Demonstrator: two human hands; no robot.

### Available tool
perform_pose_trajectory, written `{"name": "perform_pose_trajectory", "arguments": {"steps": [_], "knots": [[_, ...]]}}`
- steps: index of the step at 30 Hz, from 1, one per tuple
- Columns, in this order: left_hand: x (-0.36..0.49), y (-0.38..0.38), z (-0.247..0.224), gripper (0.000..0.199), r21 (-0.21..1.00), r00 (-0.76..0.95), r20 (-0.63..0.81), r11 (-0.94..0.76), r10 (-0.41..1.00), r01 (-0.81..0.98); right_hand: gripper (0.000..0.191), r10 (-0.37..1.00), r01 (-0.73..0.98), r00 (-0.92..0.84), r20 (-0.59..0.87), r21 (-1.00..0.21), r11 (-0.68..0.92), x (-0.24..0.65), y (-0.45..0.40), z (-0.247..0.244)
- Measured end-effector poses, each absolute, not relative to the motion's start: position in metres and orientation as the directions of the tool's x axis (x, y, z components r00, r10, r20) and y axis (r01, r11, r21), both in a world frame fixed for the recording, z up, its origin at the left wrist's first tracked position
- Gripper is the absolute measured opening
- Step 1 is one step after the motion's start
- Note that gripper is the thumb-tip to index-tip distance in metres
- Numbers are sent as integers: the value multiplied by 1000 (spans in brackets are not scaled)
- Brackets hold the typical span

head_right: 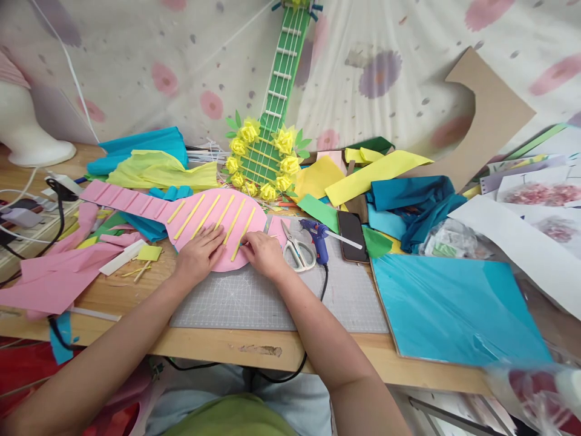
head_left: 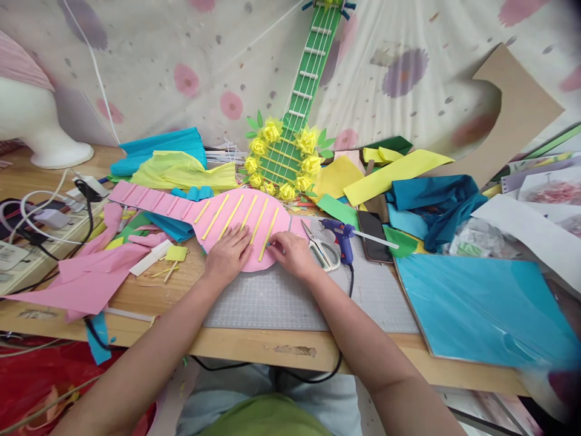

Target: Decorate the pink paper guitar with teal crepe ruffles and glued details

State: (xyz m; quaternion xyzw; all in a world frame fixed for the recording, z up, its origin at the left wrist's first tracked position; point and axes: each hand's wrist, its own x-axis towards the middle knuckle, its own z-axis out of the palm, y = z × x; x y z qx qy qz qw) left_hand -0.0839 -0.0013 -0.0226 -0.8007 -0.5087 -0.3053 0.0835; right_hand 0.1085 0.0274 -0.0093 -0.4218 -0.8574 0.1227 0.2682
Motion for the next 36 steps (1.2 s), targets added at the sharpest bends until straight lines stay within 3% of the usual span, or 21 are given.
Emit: {"name": "perform_pose_trajectory", "arguments": {"steps": [25,32,36], "knots": [[-84,0,-25,35,206,298,559,-478,774,854,6,777,643,-517,361,-436,630,110,29,-10],[-84,0,-24,35,195,293,556,-465,778,864,21,763,526,-533,365,-564,637,113,26,-4],[-84,0,-24,35,192,293,552,-461,780,866,19,782,503,-520,344,-616,606,113,25,-2]]}}
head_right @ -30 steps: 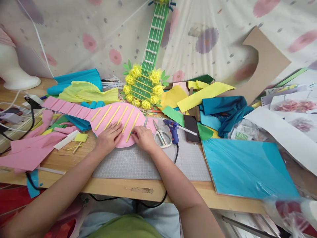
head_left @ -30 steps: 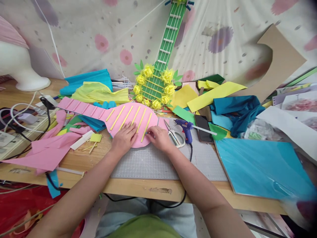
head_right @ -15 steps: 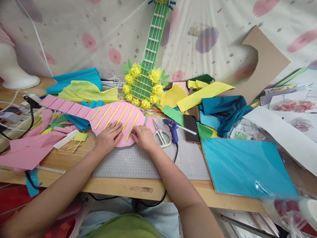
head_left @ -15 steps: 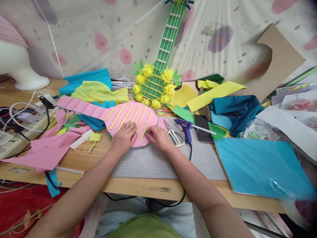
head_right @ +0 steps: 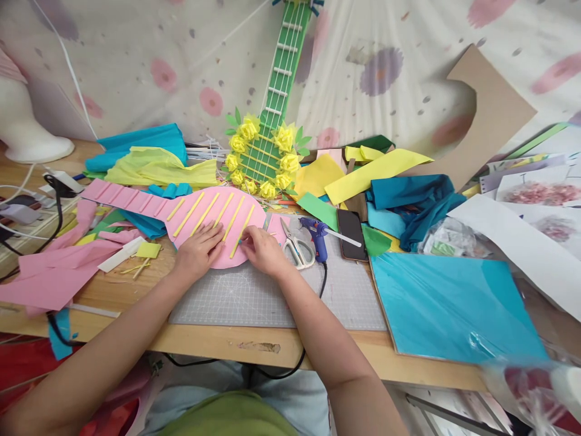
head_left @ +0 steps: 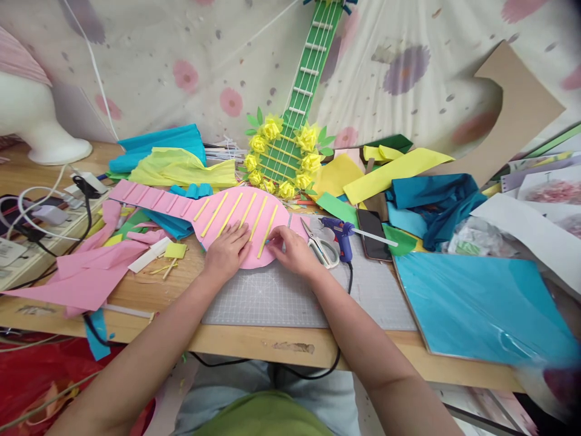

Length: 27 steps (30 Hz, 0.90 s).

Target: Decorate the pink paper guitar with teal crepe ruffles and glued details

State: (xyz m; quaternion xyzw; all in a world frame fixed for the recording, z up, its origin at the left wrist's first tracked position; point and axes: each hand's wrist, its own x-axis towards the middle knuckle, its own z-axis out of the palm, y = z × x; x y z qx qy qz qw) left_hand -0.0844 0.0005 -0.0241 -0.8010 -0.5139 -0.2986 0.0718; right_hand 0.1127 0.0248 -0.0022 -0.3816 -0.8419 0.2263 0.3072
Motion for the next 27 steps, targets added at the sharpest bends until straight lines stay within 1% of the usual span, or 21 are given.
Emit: {"name": "perform_pose_trajectory", "arguments": {"steps": [3,6,10,13,16,19,22,24,27], "knots": [[-84,0,-24,35,187,293,552,-458,780,869,16,797,499,-497,344,-637,587,112,25,-3],[-85,1,-23,34,201,282,553,-454,784,868,17,798,459,-485,358,-672,581,113,26,-4],[-87,4,-23,34,254,242,551,-437,799,863,17,806,413,-432,404,-706,575,118,28,-1],[-89,7,-24,34,302,218,546,-433,809,849,13,849,454,-365,382,-723,520,130,31,3],[-90,9,-24,34,334,205,540,-432,816,838,9,905,554,-339,258,-722,414,152,31,7],[-91,10,-23,34,358,200,528,-429,826,829,10,921,646,-373,109,-682,342,182,24,11],[-91,10,-20,35,384,196,505,-423,840,821,12,911,646,-409,-42,-719,257,212,13,15],[-91,8,-16,36,402,183,502,-415,846,816,18,906,651,-402,-133,-737,180,230,7,18],[-90,4,-10,34,406,145,535,-404,832,820,28,915,653,-360,-185,-750,105,248,2,18]]}}
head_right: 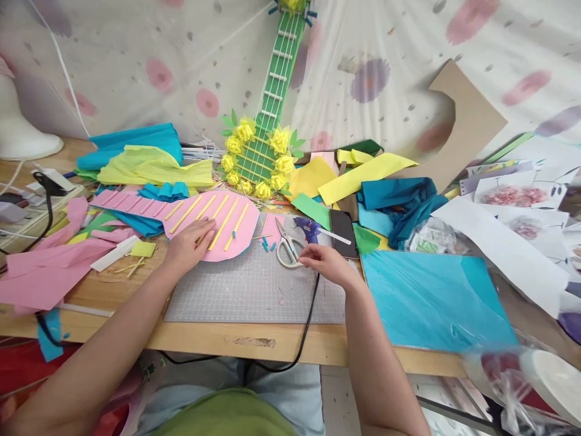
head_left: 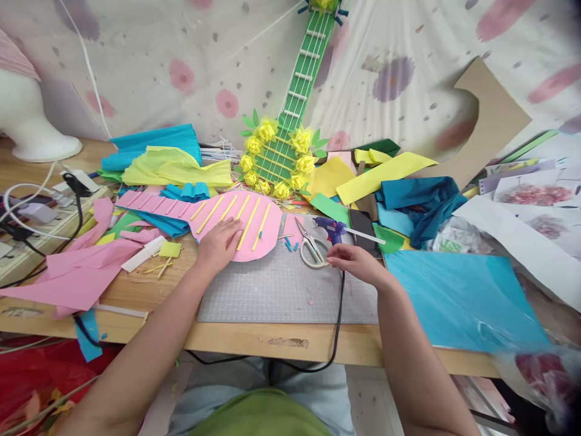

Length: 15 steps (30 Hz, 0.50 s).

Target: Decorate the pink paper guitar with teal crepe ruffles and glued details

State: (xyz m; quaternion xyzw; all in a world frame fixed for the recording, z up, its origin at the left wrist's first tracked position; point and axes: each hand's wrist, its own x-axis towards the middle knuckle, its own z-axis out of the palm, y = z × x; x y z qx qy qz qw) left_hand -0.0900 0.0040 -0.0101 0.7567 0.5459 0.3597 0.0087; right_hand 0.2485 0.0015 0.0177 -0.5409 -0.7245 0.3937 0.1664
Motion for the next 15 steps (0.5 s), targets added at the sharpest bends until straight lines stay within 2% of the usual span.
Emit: {"name": "perform_pose_trajectory", "arguments": {"steps": [4,7,9,11,13,15], "knots": [[-91,1,-6,31,394,97,609,-406,787,824,34,951,680,-244,-191,-733,27,261,0,13],[-95,4,-6,29,428,27,638,-384,770,818,38,978,782,-96,-185,-623,-41,262,0,9],[-98,9,-5,27,464,-25,631,-351,776,813,43,993,850,87,-79,-514,-115,261,3,5],[-100,14,-3,24,489,-60,609,-315,791,814,50,980,872,191,59,-469,-141,256,9,-1],[-100,20,1,22,494,-49,587,-309,808,813,53,981,873,158,116,-480,-84,250,19,-9],[-98,24,7,22,494,2,569,-343,822,799,51,989,862,123,87,-502,-63,242,28,-17]]}}
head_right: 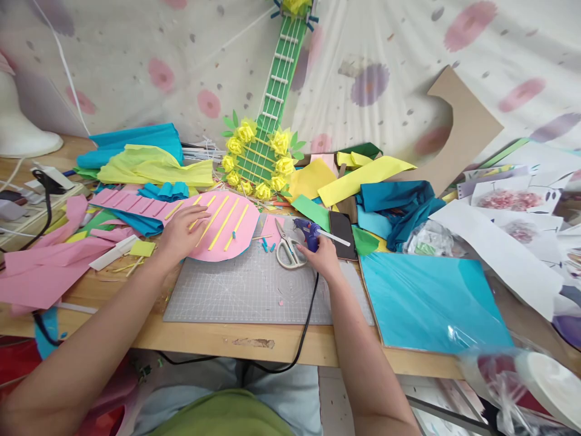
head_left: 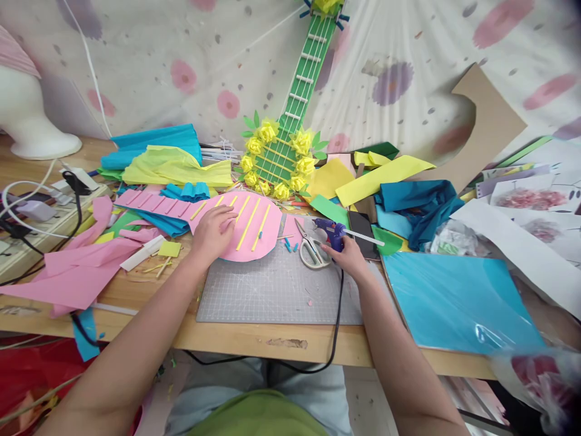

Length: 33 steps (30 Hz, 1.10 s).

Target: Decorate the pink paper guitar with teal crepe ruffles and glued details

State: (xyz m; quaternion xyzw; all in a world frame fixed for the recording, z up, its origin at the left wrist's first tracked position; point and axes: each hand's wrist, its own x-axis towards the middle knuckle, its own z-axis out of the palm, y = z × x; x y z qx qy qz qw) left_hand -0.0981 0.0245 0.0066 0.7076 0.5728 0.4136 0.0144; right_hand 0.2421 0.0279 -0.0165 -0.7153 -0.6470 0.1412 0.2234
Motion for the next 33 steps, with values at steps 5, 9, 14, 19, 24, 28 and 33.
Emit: {"name": "perform_pose_trajectory", "arguments": {"steps": [5,9,14,19,24,28,33], "knots": [[-92,26,15,22,539,49,490,-346,870,768,41,963,778,268,-19,-585,-228,231,39,-19],[-86,20,12,18,571,13,478,-322,878,755,42,977,486,213,-27,-864,-130,228,39,3],[-77,8,6,15,549,62,514,-384,856,742,39,965,347,-246,-95,-938,-4,212,51,55],[-80,5,2,15,553,16,532,-361,847,751,47,760,582,-560,-329,-809,78,189,86,90],[-80,10,5,14,604,-25,499,-327,866,727,53,686,712,-600,-412,-667,221,165,120,107],[-68,7,7,13,690,-14,414,-304,910,657,54,638,745,-616,-462,-605,281,152,129,115],[-57,1,0,15,632,20,457,-341,889,696,53,613,779,-603,-511,-543,313,146,128,118]]}}
